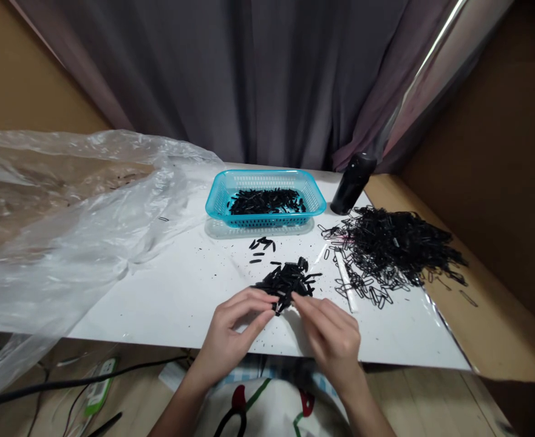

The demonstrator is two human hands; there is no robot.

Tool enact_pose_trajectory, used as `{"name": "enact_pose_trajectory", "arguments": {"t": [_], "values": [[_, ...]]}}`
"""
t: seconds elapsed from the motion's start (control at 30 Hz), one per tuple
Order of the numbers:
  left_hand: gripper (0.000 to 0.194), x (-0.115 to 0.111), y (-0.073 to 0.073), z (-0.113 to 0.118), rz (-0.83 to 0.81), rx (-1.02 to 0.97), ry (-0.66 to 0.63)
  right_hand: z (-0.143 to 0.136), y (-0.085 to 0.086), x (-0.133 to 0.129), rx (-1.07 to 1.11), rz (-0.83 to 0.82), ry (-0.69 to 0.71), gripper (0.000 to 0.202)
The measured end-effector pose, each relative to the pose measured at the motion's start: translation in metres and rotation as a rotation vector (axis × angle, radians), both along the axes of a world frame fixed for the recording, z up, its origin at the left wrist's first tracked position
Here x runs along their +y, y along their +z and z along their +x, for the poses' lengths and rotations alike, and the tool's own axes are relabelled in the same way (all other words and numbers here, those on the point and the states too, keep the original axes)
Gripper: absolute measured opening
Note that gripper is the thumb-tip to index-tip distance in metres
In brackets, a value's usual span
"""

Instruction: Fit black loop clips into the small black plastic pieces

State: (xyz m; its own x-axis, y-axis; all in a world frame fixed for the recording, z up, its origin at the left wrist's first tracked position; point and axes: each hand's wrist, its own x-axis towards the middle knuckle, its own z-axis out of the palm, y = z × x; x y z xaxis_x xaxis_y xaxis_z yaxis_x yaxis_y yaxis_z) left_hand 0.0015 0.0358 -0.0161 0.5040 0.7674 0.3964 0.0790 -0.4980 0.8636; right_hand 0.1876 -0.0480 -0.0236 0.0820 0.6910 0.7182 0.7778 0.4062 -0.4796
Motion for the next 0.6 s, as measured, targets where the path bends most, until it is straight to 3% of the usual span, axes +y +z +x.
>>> {"name": "enact_pose_trajectory", "arguments": {"t": [0.13, 0.37, 0.6], "values": [[0.015, -0.0002, -0.0026, -0.0021, -0.028, 0.001, 0.010, 0.0042, 0.0011, -0.0016, 0.062, -0.008, -0.039, 0.045], [0.014, 0.0004, -0.0035, -0.0005, -0.074, -0.013, 0.041, 0.0041, 0.0084, -0.0081, 0.058, -0.064, 0.027, 0.039], [0.016, -0.0002, -0.0019, 0.0007, -0.080, -0.051, 0.033, -0.0005, 0.0053, -0.0045, 0.047, -0.062, 0.059, 0.038]]}}
